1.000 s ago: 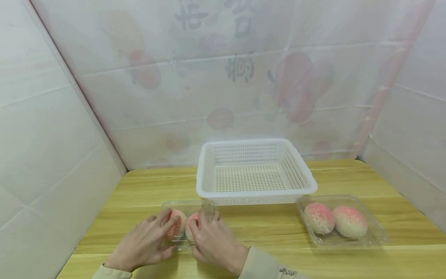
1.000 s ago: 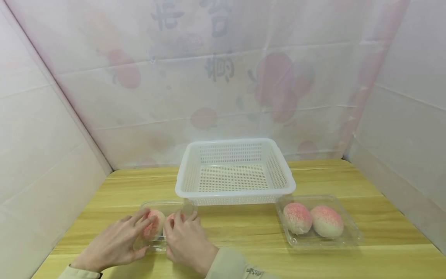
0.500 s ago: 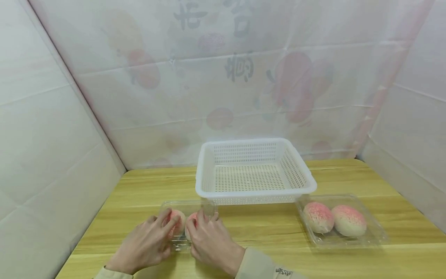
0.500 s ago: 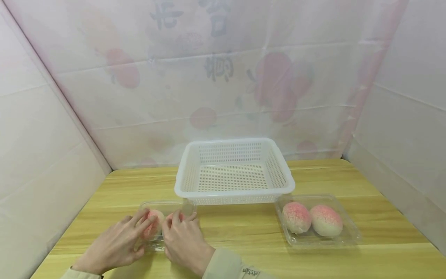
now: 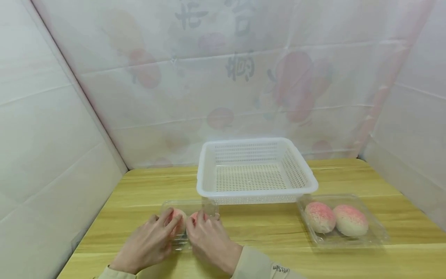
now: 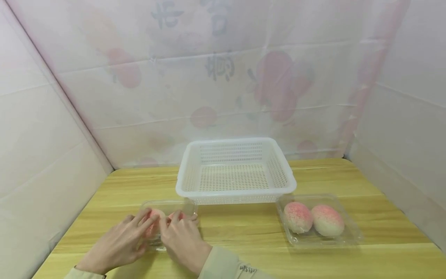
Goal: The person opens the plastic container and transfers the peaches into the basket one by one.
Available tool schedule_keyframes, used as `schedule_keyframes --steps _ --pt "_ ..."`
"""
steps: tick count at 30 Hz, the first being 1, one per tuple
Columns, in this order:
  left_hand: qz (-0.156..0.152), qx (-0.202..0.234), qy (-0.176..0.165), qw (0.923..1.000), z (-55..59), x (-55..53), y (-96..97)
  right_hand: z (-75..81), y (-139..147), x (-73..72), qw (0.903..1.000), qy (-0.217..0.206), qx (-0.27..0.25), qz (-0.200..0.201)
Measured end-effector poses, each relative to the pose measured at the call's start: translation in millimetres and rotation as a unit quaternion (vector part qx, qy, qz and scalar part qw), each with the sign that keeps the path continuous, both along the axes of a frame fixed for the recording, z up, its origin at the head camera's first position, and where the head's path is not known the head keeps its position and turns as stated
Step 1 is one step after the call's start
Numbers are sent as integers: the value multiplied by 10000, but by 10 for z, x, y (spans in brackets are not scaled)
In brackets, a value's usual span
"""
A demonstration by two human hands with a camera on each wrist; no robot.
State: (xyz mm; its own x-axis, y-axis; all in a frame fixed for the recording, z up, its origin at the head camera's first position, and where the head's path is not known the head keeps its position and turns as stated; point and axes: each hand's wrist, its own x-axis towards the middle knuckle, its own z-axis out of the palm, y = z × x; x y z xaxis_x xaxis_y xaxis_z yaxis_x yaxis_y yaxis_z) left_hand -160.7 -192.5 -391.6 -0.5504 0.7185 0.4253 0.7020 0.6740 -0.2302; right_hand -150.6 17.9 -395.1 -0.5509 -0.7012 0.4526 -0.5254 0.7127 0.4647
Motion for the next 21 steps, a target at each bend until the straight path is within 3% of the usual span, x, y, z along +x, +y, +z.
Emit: schedule_keyframes --steps 6,11,21 --pt "-131 86 276 9995 -29 -21 28 28 4 17 9990 22 449 -66" --pt "-111 88 291 9995 -35 -13 18 45 -9 35 9963 107 844 -144" --pt "-181 64 282 9994 -23 -13 12 67 -28 60 9946 -241 999 -155"
